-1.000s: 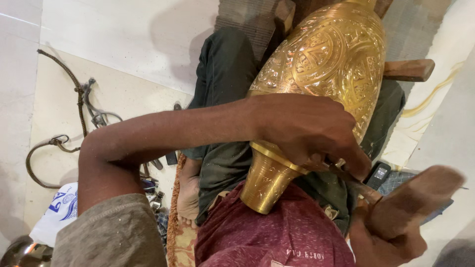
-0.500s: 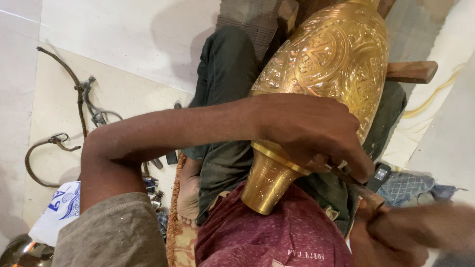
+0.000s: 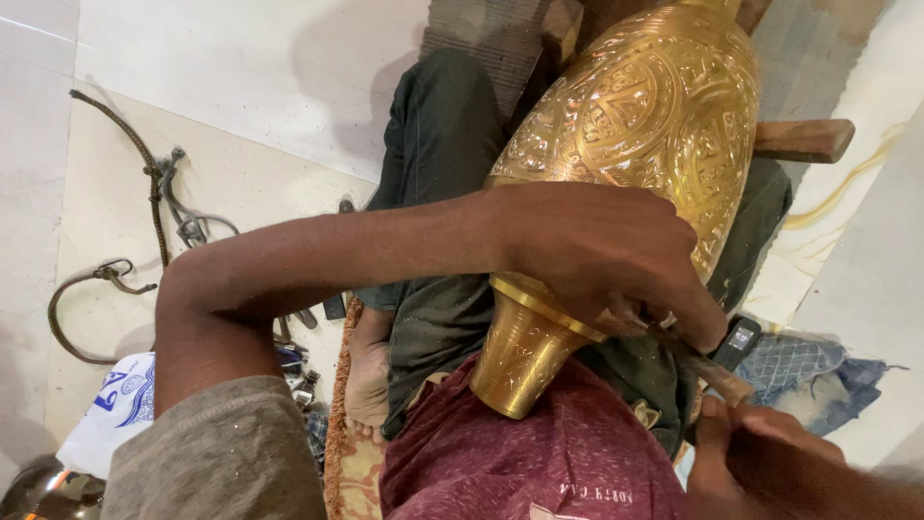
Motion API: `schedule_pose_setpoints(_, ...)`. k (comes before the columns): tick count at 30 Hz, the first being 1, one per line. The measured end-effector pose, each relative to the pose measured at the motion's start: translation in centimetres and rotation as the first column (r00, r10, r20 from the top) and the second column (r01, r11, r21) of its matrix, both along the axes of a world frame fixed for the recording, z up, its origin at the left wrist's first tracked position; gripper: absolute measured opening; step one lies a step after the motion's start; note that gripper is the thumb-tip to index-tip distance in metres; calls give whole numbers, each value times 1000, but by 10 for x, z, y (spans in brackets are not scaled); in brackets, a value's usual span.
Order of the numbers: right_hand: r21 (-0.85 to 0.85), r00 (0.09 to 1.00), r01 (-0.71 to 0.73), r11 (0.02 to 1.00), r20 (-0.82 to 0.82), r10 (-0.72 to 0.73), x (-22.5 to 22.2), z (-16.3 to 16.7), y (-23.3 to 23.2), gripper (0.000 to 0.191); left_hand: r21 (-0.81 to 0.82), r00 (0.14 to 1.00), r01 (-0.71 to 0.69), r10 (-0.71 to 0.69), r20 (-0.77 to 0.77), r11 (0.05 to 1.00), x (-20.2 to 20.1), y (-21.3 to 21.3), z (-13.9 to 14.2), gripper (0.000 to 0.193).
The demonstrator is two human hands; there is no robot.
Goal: The person uses a metal chisel and a wooden mallet to carve decorative patterns into the surface of a brass vessel. They repeatedly strike the chisel to create fine lines and motifs on the curved body of the vessel.
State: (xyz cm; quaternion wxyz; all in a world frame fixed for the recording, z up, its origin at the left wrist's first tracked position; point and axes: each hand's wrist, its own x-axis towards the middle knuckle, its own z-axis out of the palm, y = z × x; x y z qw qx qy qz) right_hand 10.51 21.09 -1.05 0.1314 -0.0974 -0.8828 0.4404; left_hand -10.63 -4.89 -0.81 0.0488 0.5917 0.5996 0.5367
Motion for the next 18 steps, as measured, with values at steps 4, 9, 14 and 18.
schedule_pose_setpoints(4,-46,997,25,999,69,-22,-11,9,-1,28,-54,999,28,-27,23,998,-1,-1,2,7)
schedule_pose_setpoints(9,247,933,-36,968,356,-56,-19,16,-2,16,259,998,-7,21,-52,966,-4,0,1,16)
schedule_pose_setpoints(14,-24,987,-55,998,149,58,-29,24,-2,15,-24,997,54,-53,50,998,-4,1,3,11)
schedule_pose_setpoints(18,303,839,-276,912,540,75,-32,27,15,9,-95,999,18,-21,-31,995,-5,-5,1,8)
